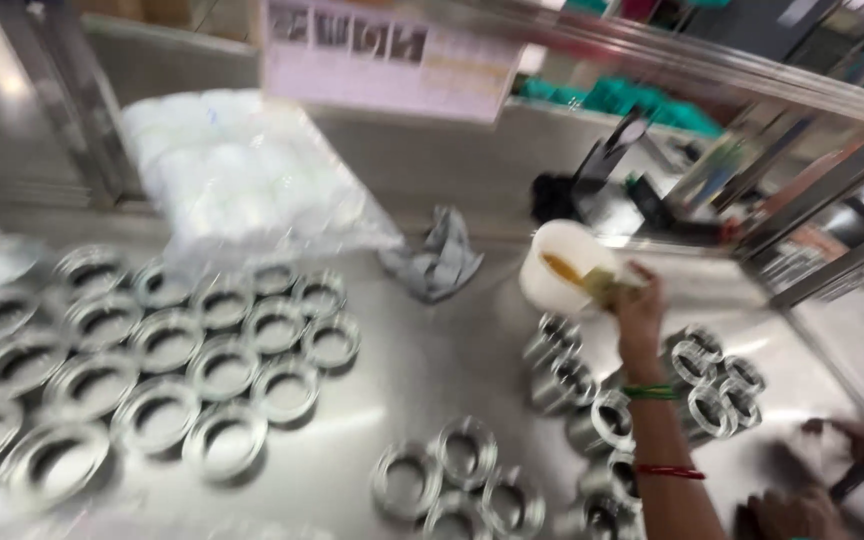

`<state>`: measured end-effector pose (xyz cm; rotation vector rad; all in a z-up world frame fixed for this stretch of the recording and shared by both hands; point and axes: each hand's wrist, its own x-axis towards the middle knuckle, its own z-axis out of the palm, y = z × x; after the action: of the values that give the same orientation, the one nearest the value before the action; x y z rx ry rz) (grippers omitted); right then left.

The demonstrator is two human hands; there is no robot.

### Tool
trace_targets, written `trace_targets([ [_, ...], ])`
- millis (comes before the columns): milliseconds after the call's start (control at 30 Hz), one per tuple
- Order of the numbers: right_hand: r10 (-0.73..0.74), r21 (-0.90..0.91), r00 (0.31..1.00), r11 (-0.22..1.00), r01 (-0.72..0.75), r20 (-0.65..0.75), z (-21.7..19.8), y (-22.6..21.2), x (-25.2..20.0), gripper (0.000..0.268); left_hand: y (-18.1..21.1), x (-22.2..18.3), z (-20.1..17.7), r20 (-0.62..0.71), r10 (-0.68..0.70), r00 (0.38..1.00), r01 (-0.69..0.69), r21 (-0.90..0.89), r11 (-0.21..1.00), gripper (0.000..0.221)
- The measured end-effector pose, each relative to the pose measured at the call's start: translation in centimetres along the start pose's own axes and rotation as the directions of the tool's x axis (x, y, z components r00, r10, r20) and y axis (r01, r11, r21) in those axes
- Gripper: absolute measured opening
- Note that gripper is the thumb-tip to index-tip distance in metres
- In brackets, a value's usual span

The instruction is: The person wipes metal rings with a cloth, places them one at a time into a plastic bag, and then secures the bag with a rubber band.

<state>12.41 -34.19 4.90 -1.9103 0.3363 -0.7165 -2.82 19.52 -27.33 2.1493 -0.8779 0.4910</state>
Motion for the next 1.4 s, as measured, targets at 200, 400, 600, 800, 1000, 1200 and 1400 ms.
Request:
trace_targets([
  [200, 0.319, 0.707, 0.933, 0.621, -0.338, 0.167, -2.6, -3.9, -9.6, 0.038, 15.1, 14.3, -14.0, 0.209, -0.185, 0.960, 0.195, -0.028, 0.980, 0.060],
  [400, 0.396, 0.462, 0.886, 0.755, -0.464, 0.243, -2.3, -6.3, -23.5, 0.029, 17.7, 24.5, -12.1, 0.635, -0.247, 0.732, 0.280, 0.051, 0.959, 0.102],
  [600, 0.606, 0.194, 0.775, 0.751, -0.632, 0.180, 2.2, -14.7, -31.1, 0.052, 16.4, 23.4, -10.5, 0.636, -0.372, 0.676, 0.501, -0.027, 0.865, 0.097],
  [800, 0.351, 0.138, 0.681, 0.821, -0.554, 0.643, 5.1, -14.4, -33.8, 0.075, 20.2, 20.3, -12.5, 0.770, -0.437, 0.465, 0.882, -0.361, 0.303, 0.091],
  [1000, 0.340, 0.399, 0.604, 0.509, -0.763, 0.721, 5.0, -13.5, -32.8, 0.068, 20.7, 19.8, -14.1, 0.378, -0.132, 0.916, 0.315, -0.475, 0.822, 0.081],
  [1200, 0.316, 0.111, 0.768, 0.888, -0.446, 0.557, 2.9, -10.9, -31.8, 0.065, 16.7, 22.0, -12.5, 0.623, -0.312, 0.717, 0.478, -0.114, 0.871, 0.081],
  [1400, 0.473, 0.334, 0.869, 0.804, -0.492, 0.144, -3.0, -8.2, -32.6, 0.060, 16.3, 23.4, -10.1, 0.538, -0.396, 0.744, 0.126, 0.470, 0.874, 0.091],
])
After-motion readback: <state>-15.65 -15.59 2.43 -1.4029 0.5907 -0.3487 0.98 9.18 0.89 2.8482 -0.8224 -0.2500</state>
